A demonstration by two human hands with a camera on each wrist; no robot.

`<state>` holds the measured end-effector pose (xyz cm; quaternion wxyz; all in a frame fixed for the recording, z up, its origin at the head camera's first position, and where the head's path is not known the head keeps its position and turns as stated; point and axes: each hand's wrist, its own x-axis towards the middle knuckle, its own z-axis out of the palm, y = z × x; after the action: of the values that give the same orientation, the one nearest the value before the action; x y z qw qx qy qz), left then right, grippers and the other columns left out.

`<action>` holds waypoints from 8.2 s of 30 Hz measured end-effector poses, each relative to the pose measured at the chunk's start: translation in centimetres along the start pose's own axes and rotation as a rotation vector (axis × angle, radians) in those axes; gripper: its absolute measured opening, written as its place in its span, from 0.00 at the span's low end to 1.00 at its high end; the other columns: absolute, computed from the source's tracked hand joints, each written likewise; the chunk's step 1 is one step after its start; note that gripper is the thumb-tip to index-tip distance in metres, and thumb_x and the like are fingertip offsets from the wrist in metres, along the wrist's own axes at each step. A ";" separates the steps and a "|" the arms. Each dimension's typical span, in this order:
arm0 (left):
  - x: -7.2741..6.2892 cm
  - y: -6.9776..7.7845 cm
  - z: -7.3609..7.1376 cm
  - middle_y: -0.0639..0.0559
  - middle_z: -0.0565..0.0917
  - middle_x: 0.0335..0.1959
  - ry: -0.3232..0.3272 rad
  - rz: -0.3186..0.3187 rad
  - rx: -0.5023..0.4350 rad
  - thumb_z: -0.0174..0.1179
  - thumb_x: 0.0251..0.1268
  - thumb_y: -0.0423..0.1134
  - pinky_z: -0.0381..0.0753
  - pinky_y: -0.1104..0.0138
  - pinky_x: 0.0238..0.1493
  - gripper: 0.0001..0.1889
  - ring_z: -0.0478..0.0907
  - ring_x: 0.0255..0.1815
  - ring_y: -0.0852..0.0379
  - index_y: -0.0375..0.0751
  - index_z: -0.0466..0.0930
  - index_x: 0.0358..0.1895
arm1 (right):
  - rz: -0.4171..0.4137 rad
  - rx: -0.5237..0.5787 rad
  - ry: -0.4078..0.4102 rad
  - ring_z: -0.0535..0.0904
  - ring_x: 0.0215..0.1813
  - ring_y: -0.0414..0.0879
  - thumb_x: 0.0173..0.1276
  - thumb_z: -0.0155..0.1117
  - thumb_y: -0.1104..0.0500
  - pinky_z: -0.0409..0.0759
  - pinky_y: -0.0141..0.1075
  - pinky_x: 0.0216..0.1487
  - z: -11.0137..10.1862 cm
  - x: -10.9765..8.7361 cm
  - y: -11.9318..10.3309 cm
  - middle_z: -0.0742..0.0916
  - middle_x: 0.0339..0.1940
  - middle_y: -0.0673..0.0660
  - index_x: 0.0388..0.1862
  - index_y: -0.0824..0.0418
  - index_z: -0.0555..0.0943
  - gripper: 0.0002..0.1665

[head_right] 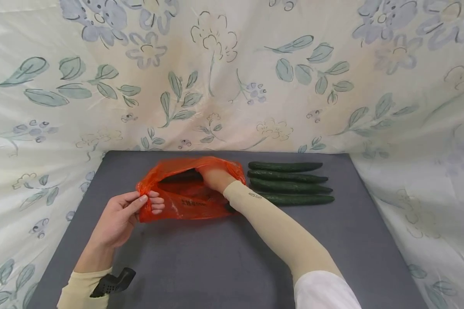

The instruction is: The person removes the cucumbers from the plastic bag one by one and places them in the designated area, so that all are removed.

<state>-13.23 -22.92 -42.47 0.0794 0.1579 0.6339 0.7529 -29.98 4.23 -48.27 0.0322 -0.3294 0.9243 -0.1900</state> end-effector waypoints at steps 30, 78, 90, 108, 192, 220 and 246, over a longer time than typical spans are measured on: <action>0.3 -0.6 -0.2 0.40 0.91 0.49 0.006 0.001 -0.023 0.52 0.88 0.30 0.89 0.56 0.55 0.18 0.92 0.48 0.47 0.10 0.74 0.62 | -0.059 -0.382 0.124 0.82 0.26 0.49 0.80 0.67 0.60 0.86 0.43 0.26 -2.2 -1.3 -4.8 0.82 0.22 0.49 0.36 0.50 0.91 0.11; 0.0 -0.4 -0.3 0.45 0.91 0.49 0.082 0.001 0.023 0.54 0.87 0.29 0.89 0.60 0.54 0.16 0.92 0.46 0.54 0.11 0.77 0.59 | 0.002 -0.391 0.184 0.78 0.26 0.47 0.73 0.72 0.60 0.77 0.38 0.18 -3.2 -6.0 -10.0 0.85 0.27 0.49 0.32 0.50 0.87 0.08; -0.2 -0.3 -0.4 0.45 0.91 0.49 0.095 0.016 0.014 0.53 0.86 0.27 0.90 0.62 0.53 0.18 0.91 0.45 0.55 0.05 0.72 0.60 | -0.027 -0.396 0.228 0.82 0.34 0.48 0.73 0.72 0.62 0.80 0.40 0.18 -4.5 -8.3 -9.7 0.90 0.38 0.48 0.42 0.50 0.92 0.06; -0.2 -0.5 -0.7 0.43 0.91 0.51 0.026 0.005 -0.038 0.51 0.88 0.28 0.88 0.55 0.56 0.17 0.92 0.49 0.49 0.11 0.75 0.62 | -0.117 -0.411 0.322 0.87 0.47 0.50 0.70 0.71 0.68 0.83 0.39 0.21 -5.8 -11.1 -8.3 0.92 0.51 0.49 0.58 0.52 0.92 0.21; -0.1 0.0 -1.2 0.42 0.91 0.49 0.036 0.020 -0.020 0.51 0.88 0.28 0.88 0.56 0.56 0.18 0.92 0.47 0.51 0.08 0.73 0.62 | -0.121 -0.213 0.558 0.90 0.53 0.51 0.89 0.49 0.36 0.87 0.49 0.45 -11.1 -27.3 4.6 0.92 0.55 0.55 0.63 0.56 0.91 0.33; -0.1 0.1 -1.1 0.41 0.92 0.48 0.057 0.005 0.012 0.52 0.88 0.30 0.89 0.54 0.55 0.20 0.93 0.46 0.50 0.06 0.72 0.61 | -0.078 -0.152 0.543 0.89 0.51 0.47 0.86 0.46 0.29 0.78 0.18 0.54 -7.9 -30.9 8.4 0.92 0.53 0.51 0.61 0.55 0.92 0.39; -0.2 0.5 -1.6 0.41 0.91 0.48 0.069 0.022 -0.009 0.52 0.88 0.30 0.89 0.55 0.55 0.20 0.92 0.47 0.49 0.06 0.70 0.62 | 0.051 -0.162 0.401 0.90 0.50 0.50 0.50 0.88 0.72 0.89 0.48 0.43 -5.3 -32.9 10.0 0.93 0.53 0.53 0.61 0.51 0.91 0.38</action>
<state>-13.52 -24.60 -42.25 0.0500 0.1382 0.6310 0.7617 -11.23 33.54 -49.23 -0.1741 -0.2632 0.9325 -0.1758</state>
